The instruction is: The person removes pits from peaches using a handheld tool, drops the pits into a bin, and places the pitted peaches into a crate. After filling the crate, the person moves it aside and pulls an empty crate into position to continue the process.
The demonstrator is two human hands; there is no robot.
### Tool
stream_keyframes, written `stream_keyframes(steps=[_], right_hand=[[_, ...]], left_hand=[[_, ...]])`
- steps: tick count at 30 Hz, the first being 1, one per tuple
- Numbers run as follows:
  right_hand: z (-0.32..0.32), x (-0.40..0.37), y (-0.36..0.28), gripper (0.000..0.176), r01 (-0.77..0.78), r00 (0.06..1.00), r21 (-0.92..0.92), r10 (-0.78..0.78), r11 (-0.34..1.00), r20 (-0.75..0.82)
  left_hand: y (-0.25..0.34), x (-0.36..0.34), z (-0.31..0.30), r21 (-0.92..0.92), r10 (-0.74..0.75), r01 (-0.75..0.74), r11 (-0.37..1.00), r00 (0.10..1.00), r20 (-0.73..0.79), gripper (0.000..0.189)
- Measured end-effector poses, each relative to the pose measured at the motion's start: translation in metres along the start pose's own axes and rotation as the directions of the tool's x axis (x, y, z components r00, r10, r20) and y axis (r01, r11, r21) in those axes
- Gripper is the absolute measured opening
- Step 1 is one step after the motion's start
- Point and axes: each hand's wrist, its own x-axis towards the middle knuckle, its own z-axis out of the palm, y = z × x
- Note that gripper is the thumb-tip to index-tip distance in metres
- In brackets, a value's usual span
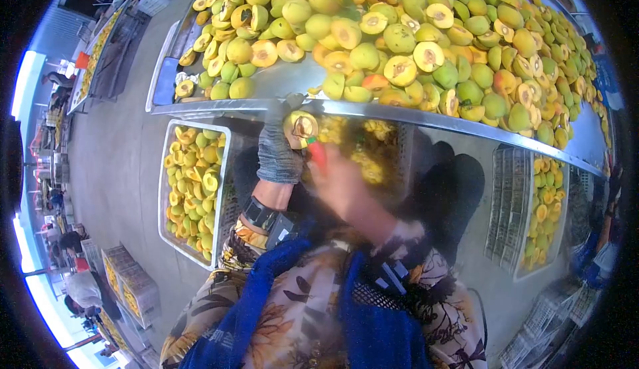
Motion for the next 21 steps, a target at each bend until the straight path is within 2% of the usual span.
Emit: stream_keyframes(steps=[3,6,9,11,13,15,16,17,18,20,21], right_hand=[[0.002,-0.002,0.0,0.026,-0.047,0.999,-0.04,0.047,0.998,0.007],[0.006,-0.006,0.002,0.024,-0.074,0.996,-0.037,0.076,0.997,0.049],[0.013,-0.008,0.01,0.024,-0.046,0.995,0.018,0.044,0.999,0.084],[0.013,-0.007,0.014,0.025,-0.024,0.991,0.002,0.023,1.0,0.132],[0.013,-0.009,0.018,0.025,-0.012,0.981,-0.025,0.016,1.0,0.195],[0.01,-0.007,0.018,0.025,0.003,0.967,-0.067,0.014,0.998,0.256],[0.013,-0.005,0.026,0.025,0.026,0.967,0.013,-0.028,1.0,0.253],[0.02,-0.002,0.04,0.025,0.048,0.967,0.093,-0.069,0.995,0.247],[0.02,0.0,0.039,0.025,0.07,0.966,0.172,-0.11,0.983,0.235],[0.019,0.001,0.032,0.024,-0.103,0.945,0.256,0.014,0.961,0.327],[0.018,0.002,0.027,0.024,-0.19,0.924,0.291,0.07,0.938,0.376]], left_hand=[[0.0,-0.004,0.002,0.055,0.044,-0.045,0.997,0.999,0.021,0.037],[-0.003,-0.009,-0.001,0.394,0.225,-0.248,0.885,0.969,0.106,0.046],[-0.004,-0.004,-0.007,0.205,0.026,-0.018,0.979,0.999,-0.037,0.046],[0.003,0.006,-0.016,0.257,-0.159,0.142,0.956,0.986,0.048,0.045],[0.01,0.013,-0.024,0.319,-0.346,0.296,0.901,0.932,0.113,0.045],[0.012,0.017,-0.02,0.361,-0.397,0.331,0.872,0.909,0.127,0.044],[0.013,0.018,-0.019,0.382,-0.423,0.346,0.857,0.896,0.134,0.044],[0.013,0.02,-0.029,0.344,-0.419,0.326,0.881,0.875,0.244,0.041],[0.016,0.016,-0.026,0.273,-0.401,0.336,0.901,0.885,0.234,0.04],[0.024,0.002,-0.019,0.127,-0.366,0.345,0.93,0.906,0.213,0.038],[0.018,-0.006,-0.016,0.001,-0.266,0.27,0.963,0.949,0.17,0.032]])
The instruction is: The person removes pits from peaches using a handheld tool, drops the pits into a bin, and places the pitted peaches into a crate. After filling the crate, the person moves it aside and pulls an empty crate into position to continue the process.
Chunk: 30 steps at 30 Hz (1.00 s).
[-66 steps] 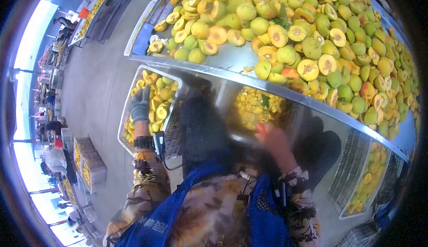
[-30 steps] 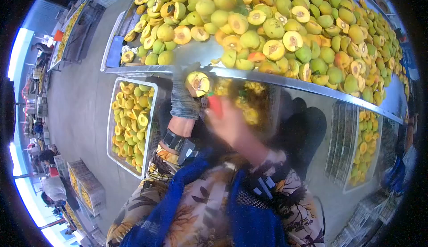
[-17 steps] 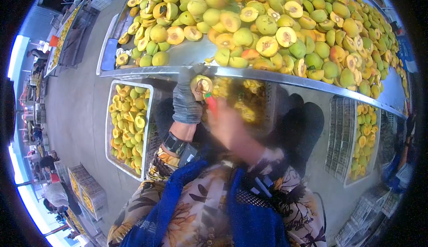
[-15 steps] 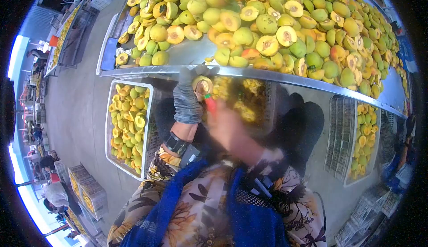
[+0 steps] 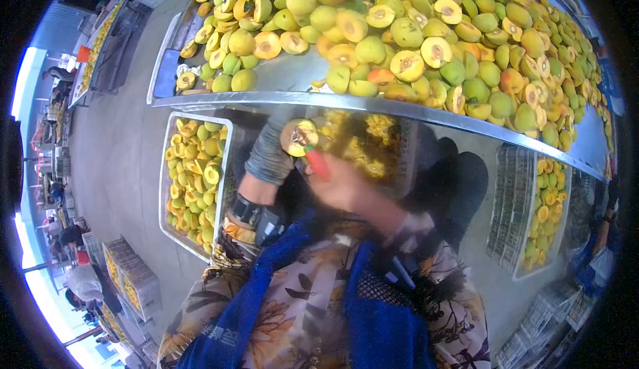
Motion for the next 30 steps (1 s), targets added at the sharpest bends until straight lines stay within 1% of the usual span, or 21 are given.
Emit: stream_keyframes(steps=[3,4,6,7,9,10,12,13,15,16,17,18,19,20,22,25,26,27,29,30], right_hand=[[0.01,0.002,0.007,0.022,0.109,0.99,-0.088,-0.116,0.99,-0.084],[0.011,0.001,0.007,0.021,0.111,0.99,-0.089,-0.118,0.99,-0.078],[0.01,-0.003,0.002,0.02,0.111,0.99,-0.09,-0.118,0.99,-0.076],[0.007,-0.005,-0.004,0.02,0.058,0.998,-0.056,-0.06,0.997,-0.029],[0.0,-0.012,-0.019,0.02,-0.055,0.996,0.005,0.054,0.998,0.07],[-0.001,-0.012,-0.016,0.019,0.01,0.999,-0.081,-0.007,0.997,0.038],[-0.001,-0.01,-0.002,0.017,0.13,0.991,-0.253,-0.136,0.959,-0.007],[-0.001,-0.01,0.001,0.016,0.175,0.984,-0.215,-0.175,0.961,0.016],[-0.001,-0.011,0.004,0.015,0.261,0.965,-0.135,-0.255,0.956,0.063],[-0.005,-0.014,-0.006,0.015,0.078,0.984,0.044,-0.084,0.996,0.158],[-0.01,-0.019,-0.021,0.015,-0.127,0.957,0.197,0.068,0.972,0.282],[-0.012,-0.02,-0.032,0.015,-0.338,0.885,0.311,0.187,0.888,0.426],[-0.01,-0.019,-0.032,0.016,-0.387,0.866,0.37,0.195,0.844,0.46],[-0.01,-0.019,-0.029,0.018,-0.435,0.846,0.423,0.2,0.795,0.494],[-0.011,-0.016,-0.029,0.019,-0.524,0.806,0.485,0.223,0.7,0.549],[-0.003,-0.012,-0.019,0.018,-0.46,0.845,0.47,0.207,0.754,0.494],[0.003,-0.009,-0.014,0.018,-0.306,0.911,0.326,0.176,0.894,0.372],[0.004,-0.009,-0.014,0.018,-0.25,0.927,0.279,0.146,0.927,0.345],[0.005,-0.01,-0.013,0.019,-0.144,0.957,0.186,0.089,0.972,0.275],[0.002,-0.01,-0.018,0.018,-0.237,0.935,0.207,0.165,0.949,0.316]], left_hand=[[-0.007,0.0,-0.005,0.042,0.058,-0.053,0.998,0.987,-0.151,0.029],[-0.005,0.002,-0.005,0.042,0.009,-0.001,0.999,0.982,-0.19,0.026],[-0.008,0.002,-0.003,0.113,0.043,-0.016,0.993,0.97,-0.238,0.023],[-0.008,0.003,-0.001,0.149,0.061,-0.023,0.989,0.965,-0.257,0.023],[-0.004,-0.005,0.006,0.323,0.181,-0.12,0.939,0.969,-0.166,0.022],[-0.003,-0.008,0.008,0.402,0.235,-0.172,0.899,0.965,-0.113,0.021],[0.0,-0.005,0.005,0.267,0.064,-0.033,0.963,0.992,-0.108,0.021],[0.0,-0.003,0.003,0.2,-0.021,0.04,0.979,0.995,-0.097,0.02],[0.0,-0.004,0.001,0.23,-0.019,0.039,0.972,0.996,-0.09,0.019],[0.001,-0.003,0.0,0.246,-0.013,0.033,0.969,0.996,-0.084,0.019],[-0.001,-0.003,-0.002,0.319,0.046,-0.021,0.947,0.996,-0.07,0.02],[-0.005,-0.004,-0.005,0.392,0.107,-0.077,0.917,0.993,-0.055,0.021],[-0.006,-0.006,-0.008,0.465,0.165,-0.129,0.876,0.986,-0.038,0.021],[-0.002,-0.006,-0.009,0.597,0.129,-0.065,0.799,0.99,-0.064,0.032],[-0.008,-0.004,-0.01,0.506,0.218,-0.161,0.847,0.975,-0.054,0.041],[-0.013,0.012,-0.02,0.373,0.18,-0.147,0.916,0.982,-0.055,0.053],[-0.014,0.012,-0.021,0.237,0.117,-0.095,0.967,0.99,-0.08,0.054],[-0.013,0.008,-0.019,0.094,0.045,-0.036,0.995,0.994,-0.095,0.055],[-0.015,0.008,-0.025,0.186,0.088,-0.079,0.979,0.995,-0.04,0.052],[-0.015,0.005,-0.027,0.231,0.1,-0.091,0.969,0.995,-0.026,0.051]])
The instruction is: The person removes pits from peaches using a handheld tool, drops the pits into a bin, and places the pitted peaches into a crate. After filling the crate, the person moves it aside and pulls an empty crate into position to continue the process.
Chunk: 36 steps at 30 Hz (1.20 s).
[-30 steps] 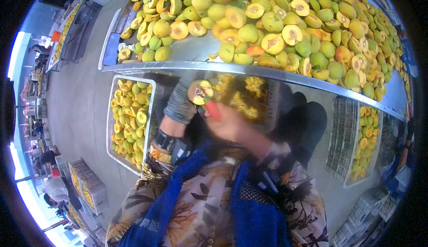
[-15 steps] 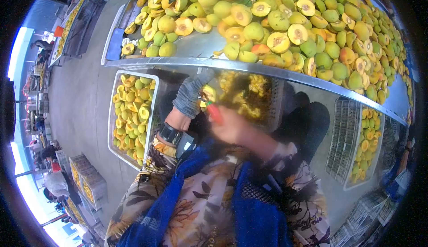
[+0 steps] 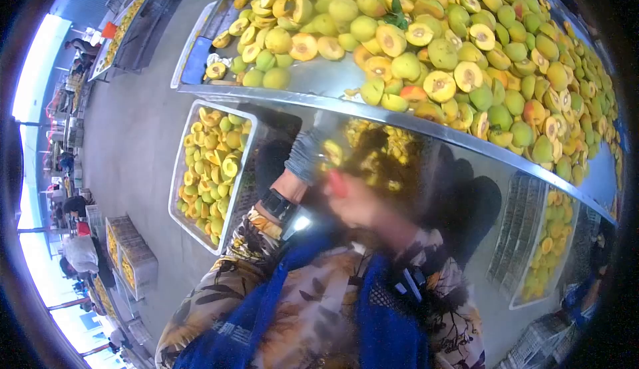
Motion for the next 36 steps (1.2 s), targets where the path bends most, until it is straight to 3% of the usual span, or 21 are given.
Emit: stream_keyframes(steps=[4,6,8,11,13,16,18,20,22,23,25,27,29,31,33,34,36], right_hand=[[-0.004,0.002,0.002,0.018,-0.02,0.994,0.079,0.011,0.997,0.107],[-0.004,-0.002,-0.003,0.018,-0.037,0.994,0.068,0.029,0.997,0.105],[-0.003,-0.003,-0.002,0.018,-0.037,0.995,0.055,0.032,0.998,0.095],[-0.005,-0.001,0.002,0.018,-0.059,0.992,0.079,0.05,0.995,0.115],[-0.007,-0.004,-0.002,0.018,-0.155,0.974,0.179,0.12,0.971,0.192],[-0.007,-0.006,-0.006,0.018,-0.253,0.954,0.343,0.175,0.905,0.242],[-0.004,0.003,0.004,0.017,-0.124,0.984,0.225,0.091,0.967,0.152],[0.001,0.005,0.017,0.017,0.008,0.999,0.089,-0.012,0.996,0.053],[0.003,0.007,0.018,0.016,0.155,0.986,-0.081,-0.159,0.985,-0.048],[0.002,0.005,0.016,0.016,0.097,0.995,-0.023,-0.098,0.995,-0.007],[-0.002,0.0,0.003,0.016,-0.018,0.996,0.077,0.012,0.997,0.085],[-0.005,-0.003,-0.003,0.016,-0.052,0.987,0.181,0.023,0.982,0.162],[-0.005,-0.002,-0.004,0.016,-0.046,0.982,0.208,0.006,0.977,0.191],[0.001,0.001,0.0,0.017,-0.014,0.983,0.158,-0.015,0.987,0.185],[0.003,-0.003,-0.004,0.017,-0.072,0.98,0.153,0.041,0.986,0.196],[0.003,-0.005,-0.006,0.016,-0.097,0.978,0.151,0.066,0.984,0.198],[0.004,-0.01,-0.003,0.015,-0.2,0.944,0.386,0.073,0.901,0.32]], left_hand=[[0.006,-0.005,0.003,0.309,0.094,-0.079,0.948,0.995,-0.034,0.046],[0.006,-0.004,0.005,0.194,0.009,0.003,0.981,0.998,-0.06,0.044],[0.0,0.005,0.003,-0.122,-0.196,0.187,0.975,0.978,-0.068,0.042],[0.0,0.002,0.005,-0.035,-0.072,0.071,0.997,0.997,-0.032,0.041],[0.005,-0.006,0.006,0.27,0.096,-0.083,0.959,0.995,-0.035,0.043],[-0.001,-0.005,0.003,0.434,0.135,-0.092,0.896,0.989,-0.069,0.046],[-0.005,0.001,0.0,0.255,0.011,0.02,0.967,0.993,-0.121,0.046],[-0.011,0.006,-0.001,-0.151,-0.215,0.198,0.969,0.97,-0.11,0.045],[-0.006,0.003,0.001,-0.13,-0.214,0.203,0.971,0.974,-0.078,0.043],[-0.005,-0.001,0.0,-0.124,-0.216,0.207,0.97,0.974,-0.068,0.044],[0.001,0.004,-0.005,-0.424,-0.277,0.329,0.843,0.943,0.182,0.047],[0.008,0.004,-0.004,-0.482,-0.23,0.314,0.818,0.947,0.226,0.046],[0.012,-0.008,0.005,-0.328,-0.129,0.144,0.934,0.989,0.067,0.044],[0.013,-0.017,0.011,-0.22,-0.139,0.114,0.969,0.985,-0.103,0.036],[0.013,-0.018,0.008,-0.128,-0.19,0.171,0.977,0.97,-0.152,0.032],[0.011,-0.018,0.008,-0.017,-0.073,0.071,0.997,0.98,-0.183,0.032],[0.002,-0.018,0.01,0.208,0.168,-0.125,0.97,0.965,-0.201,0.033]])
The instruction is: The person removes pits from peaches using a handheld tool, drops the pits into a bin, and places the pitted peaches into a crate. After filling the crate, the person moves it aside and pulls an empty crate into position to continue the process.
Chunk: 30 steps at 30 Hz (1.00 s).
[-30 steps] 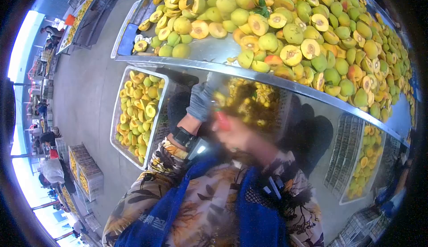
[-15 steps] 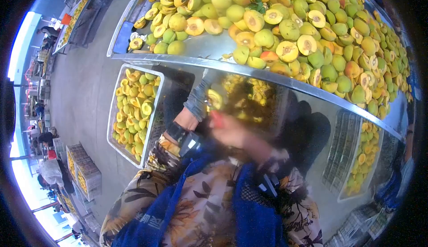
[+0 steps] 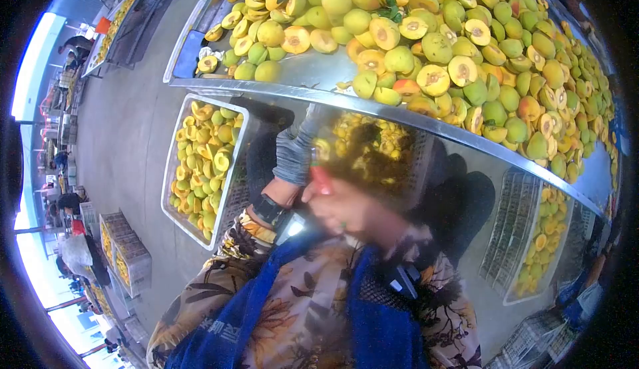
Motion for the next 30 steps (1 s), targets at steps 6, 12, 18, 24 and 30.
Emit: stream_keyframes(steps=[6,12,18,24,30], right_hand=[[-0.009,-0.001,0.007,0.016,-0.027,0.995,0.301,-0.003,0.953,0.097],[-0.02,-0.014,0.001,0.02,0.132,0.946,0.406,-0.237,0.904,0.22],[-0.098,0.0,0.038,0.033,-0.258,0.839,-0.961,-0.47,0.102,-0.275],[-0.092,0.031,0.037,0.037,-0.233,0.841,-0.955,-0.455,0.183,-0.292],[-0.09,0.016,0.041,0.041,0.002,0.788,-0.983,-0.606,0.182,-0.111]], left_hand=[[-0.001,0.007,0.006,-0.299,-0.333,0.349,0.888,0.937,0.103,0.03],[-0.03,0.03,-0.021,-0.56,-0.554,0.449,0.696,0.832,-0.022,0.035],[0.03,0.029,-0.178,0.846,0.212,0.328,0.42,0.871,-0.443,0.036],[0.079,0.082,-0.116,0.998,0.389,0.063,0.012,0.919,-0.063,0.038],[0.059,0.176,-0.047,0.949,0.008,0.143,-0.282,0.989,-0.146,0.048]])
